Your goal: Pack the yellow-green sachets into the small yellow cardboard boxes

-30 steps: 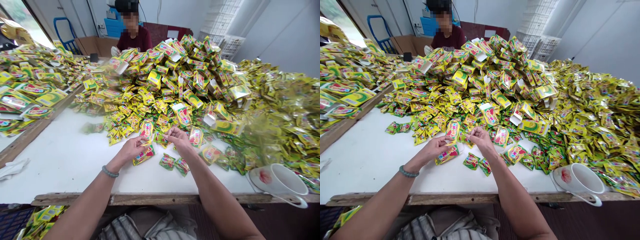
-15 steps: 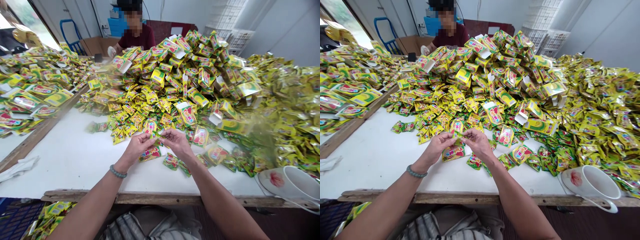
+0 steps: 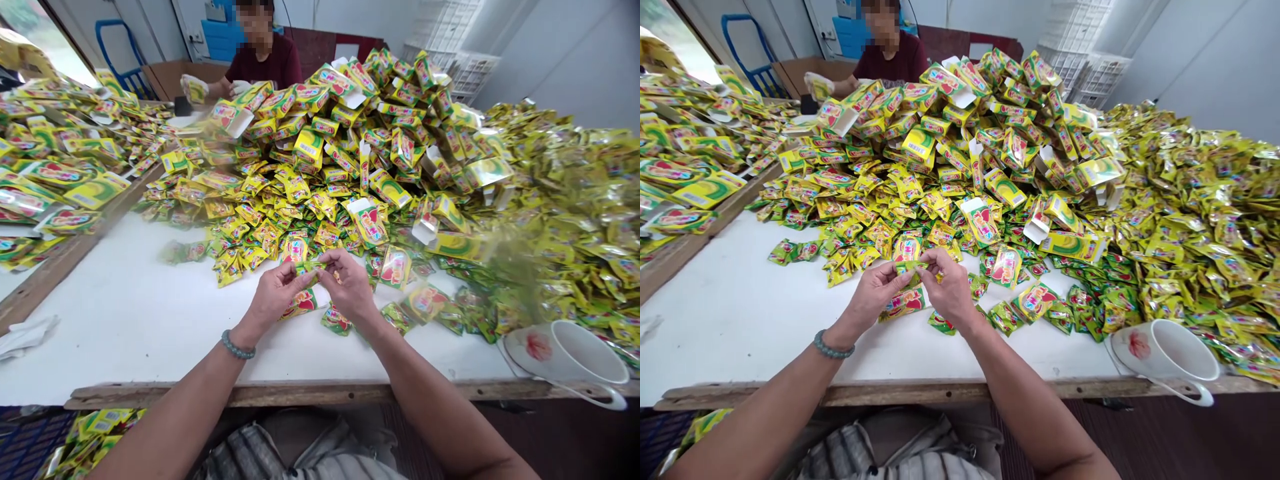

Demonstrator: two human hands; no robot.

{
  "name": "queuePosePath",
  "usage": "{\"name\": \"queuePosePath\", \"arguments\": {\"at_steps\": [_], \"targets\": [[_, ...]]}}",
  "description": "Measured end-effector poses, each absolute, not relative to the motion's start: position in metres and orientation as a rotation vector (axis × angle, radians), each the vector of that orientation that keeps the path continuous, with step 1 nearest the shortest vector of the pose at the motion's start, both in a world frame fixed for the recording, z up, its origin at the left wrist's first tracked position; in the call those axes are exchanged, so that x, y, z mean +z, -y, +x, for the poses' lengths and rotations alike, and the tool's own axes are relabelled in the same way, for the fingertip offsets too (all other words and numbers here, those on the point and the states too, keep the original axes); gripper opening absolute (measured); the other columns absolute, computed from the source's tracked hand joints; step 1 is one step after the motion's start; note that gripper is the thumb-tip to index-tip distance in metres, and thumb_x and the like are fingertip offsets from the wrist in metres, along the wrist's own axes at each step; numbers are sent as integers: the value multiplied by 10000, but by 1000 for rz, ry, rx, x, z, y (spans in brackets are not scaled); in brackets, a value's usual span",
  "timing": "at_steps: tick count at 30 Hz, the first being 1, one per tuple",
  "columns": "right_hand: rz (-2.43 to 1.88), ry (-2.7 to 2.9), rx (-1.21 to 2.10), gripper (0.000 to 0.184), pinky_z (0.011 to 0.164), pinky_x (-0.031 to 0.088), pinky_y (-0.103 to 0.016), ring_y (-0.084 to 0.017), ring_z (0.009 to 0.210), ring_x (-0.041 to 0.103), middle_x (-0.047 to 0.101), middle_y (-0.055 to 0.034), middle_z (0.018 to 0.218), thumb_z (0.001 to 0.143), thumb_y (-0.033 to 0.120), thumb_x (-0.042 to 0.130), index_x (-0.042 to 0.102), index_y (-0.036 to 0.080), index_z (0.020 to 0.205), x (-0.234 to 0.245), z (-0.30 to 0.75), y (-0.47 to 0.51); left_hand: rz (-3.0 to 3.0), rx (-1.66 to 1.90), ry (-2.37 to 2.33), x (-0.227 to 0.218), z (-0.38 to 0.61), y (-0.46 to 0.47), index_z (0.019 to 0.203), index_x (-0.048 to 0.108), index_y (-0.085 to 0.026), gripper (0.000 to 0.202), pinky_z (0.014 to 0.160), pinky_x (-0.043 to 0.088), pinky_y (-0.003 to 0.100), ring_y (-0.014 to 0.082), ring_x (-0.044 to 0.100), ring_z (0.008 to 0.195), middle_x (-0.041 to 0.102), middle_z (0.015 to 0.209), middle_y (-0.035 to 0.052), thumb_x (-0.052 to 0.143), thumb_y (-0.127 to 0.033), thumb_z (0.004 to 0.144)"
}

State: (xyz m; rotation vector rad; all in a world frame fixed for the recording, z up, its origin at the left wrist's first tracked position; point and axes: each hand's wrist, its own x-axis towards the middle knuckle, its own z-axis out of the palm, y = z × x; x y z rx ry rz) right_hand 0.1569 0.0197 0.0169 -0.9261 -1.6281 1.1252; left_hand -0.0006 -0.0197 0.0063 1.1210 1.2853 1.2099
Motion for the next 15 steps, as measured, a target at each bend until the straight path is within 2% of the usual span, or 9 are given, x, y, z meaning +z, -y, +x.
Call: {"name": "queuePosePath", "arguments": {"at_steps": [2,5,9,12,15], "targets": [[-872,1617,1297,234,691,485,-298,-154,724,576,634,-12,846,802,360,682,575,238,970,16,159,-23,1104,1222,-1267,4,-1,18,936,703,-171,458,606,505,271,144,584,633,625,662,-16,784,-558,705],[-903,1557,1406,334,653,486,-291,-160,707,594,638,-12,807,795,479,697,571,229,978,14,169,-34,1054,1197,-1269,2,-2,15,897,722,-152,426,561,473,256,126,555,562,616,601,-22,822,-499,671],[-1342,1619,888,324,677,469,-309,-168,680,579,631,-24,762,846,522,642,586,202,840,10,185,-49,884,1264,-1268,1,-3,13,810,739,-146,410,589,504,268,151,618,614,707,688,16,879,-436,557],[-1650,1922,529,281,752,450,-330,-220,814,607,666,-73,848,828,452,709,622,184,830,3,186,-50,719,1336,-1280,5,-3,13,756,738,-147,407,610,519,269,152,635,632,731,708,23,908,-394,481],[-1755,2217,404,235,768,430,-318,-256,932,604,670,-121,948,791,360,769,645,166,840,-3,178,-46,607,1357,-1276,9,-3,13,726,738,-139,410,608,519,265,145,633,617,728,682,22,925,-357,433]]}}
